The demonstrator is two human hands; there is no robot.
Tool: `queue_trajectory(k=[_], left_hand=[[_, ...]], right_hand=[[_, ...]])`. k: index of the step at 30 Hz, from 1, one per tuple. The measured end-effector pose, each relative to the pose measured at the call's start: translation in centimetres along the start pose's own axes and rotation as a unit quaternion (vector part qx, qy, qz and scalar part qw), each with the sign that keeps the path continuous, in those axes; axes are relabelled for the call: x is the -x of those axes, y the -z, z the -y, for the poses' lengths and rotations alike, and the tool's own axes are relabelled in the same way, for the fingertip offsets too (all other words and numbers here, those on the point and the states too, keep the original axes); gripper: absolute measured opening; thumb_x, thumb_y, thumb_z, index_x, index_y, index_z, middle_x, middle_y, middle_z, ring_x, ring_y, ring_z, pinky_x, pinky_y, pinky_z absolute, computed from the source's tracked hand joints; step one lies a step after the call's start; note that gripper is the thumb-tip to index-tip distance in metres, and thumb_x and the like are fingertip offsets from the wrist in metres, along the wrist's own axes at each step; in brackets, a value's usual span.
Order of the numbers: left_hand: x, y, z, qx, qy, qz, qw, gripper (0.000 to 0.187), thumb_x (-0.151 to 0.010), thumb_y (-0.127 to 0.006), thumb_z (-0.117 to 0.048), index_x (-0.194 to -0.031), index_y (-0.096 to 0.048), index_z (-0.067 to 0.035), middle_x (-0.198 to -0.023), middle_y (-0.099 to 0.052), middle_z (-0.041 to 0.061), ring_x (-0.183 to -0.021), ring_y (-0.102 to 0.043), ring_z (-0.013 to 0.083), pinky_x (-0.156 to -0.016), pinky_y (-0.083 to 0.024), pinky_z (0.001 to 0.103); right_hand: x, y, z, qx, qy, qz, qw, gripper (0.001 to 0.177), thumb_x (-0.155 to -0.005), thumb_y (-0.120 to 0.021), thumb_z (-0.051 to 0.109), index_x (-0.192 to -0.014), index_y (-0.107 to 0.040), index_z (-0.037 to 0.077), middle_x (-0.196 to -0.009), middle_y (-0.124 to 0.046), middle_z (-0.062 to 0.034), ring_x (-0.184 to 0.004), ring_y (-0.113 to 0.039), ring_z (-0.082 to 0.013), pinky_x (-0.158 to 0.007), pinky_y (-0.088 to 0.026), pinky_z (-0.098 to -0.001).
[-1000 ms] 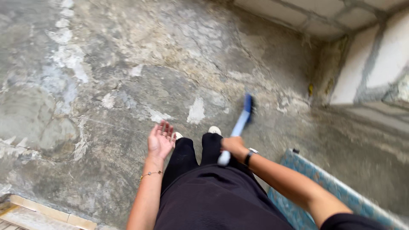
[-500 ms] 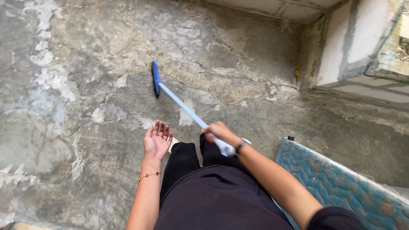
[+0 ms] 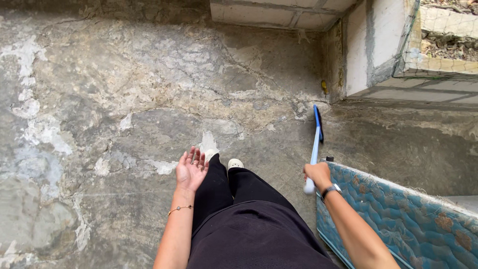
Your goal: The person sweeps an outdoor floor made of concrete and tile using a broom, pushing debris across the surface and toward the edge of the area.
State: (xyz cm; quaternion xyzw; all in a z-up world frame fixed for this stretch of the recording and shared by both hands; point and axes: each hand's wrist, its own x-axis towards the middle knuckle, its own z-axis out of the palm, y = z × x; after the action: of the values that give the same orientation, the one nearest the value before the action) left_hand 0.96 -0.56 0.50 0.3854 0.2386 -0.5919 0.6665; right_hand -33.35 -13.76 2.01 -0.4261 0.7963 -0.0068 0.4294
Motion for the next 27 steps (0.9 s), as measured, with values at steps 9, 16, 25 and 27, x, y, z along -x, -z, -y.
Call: queue_trajectory(k=[9,16,25,27], left_hand=[[-0.9,-0.3,-5.7,0.034,-0.024,-0.030,0.999,0.024,-0.084,-0.041,-0.031,-0.099,-0.051,-0.017,-0.094,-0.051,-0.004,-0.092,-0.048,0.0121,-0.083,-0.037,0.033],[-3.4,-1.6,-9.4,0.050,-0.021,-0.018,0.998,0.022,-0.084,-0.041,-0.031,-0.097,-0.052,-0.017,-0.093,-0.052,-0.004,-0.091,-0.048,0.0126,-0.083,-0.037,0.033],[-7.1,-3.6,-13.8,-0.004,-0.013,-0.023,1.000,0.023,-0.083,-0.043,-0.032,-0.097,-0.052,-0.017,-0.092,-0.053,-0.004,-0.091,-0.048,0.0130,-0.083,-0.037,0.034],[-7.6,-4.3,-14.0,-0.029,-0.004,-0.035,0.999,0.023,-0.083,-0.042,-0.032,-0.098,-0.052,-0.017,-0.093,-0.053,-0.004,-0.091,-0.048,0.0130,-0.083,-0.037,0.034]], right_hand=[[4.9,-11.0,9.6,-0.068,-0.002,0.131,0.989,0.013,-0.064,-0.053,0.004,-0.063,-0.054,-0.009,-0.052,-0.056,-0.0134,-0.042,-0.056,-0.0197,-0.038,-0.044,-0.0301],[8.1,-19.4,19.1,-0.160,-0.034,0.353,0.921,0.007,-0.068,-0.052,-0.002,-0.063,-0.050,-0.007,-0.050,-0.049,-0.0095,-0.038,-0.048,-0.0153,-0.033,-0.039,-0.0262],[-1.1,-15.8,19.0,-0.309,-0.148,0.539,0.769,0.023,-0.075,-0.047,0.003,-0.097,-0.048,-0.004,-0.053,-0.038,0.0040,-0.039,-0.034,-0.0016,-0.031,-0.028,-0.0134],[-1.2,-11.1,17.6,-0.327,-0.143,0.506,0.785,0.026,-0.074,-0.047,0.003,-0.099,-0.050,-0.002,-0.053,-0.039,0.0039,-0.038,-0.034,-0.0018,-0.031,-0.027,-0.0138]])
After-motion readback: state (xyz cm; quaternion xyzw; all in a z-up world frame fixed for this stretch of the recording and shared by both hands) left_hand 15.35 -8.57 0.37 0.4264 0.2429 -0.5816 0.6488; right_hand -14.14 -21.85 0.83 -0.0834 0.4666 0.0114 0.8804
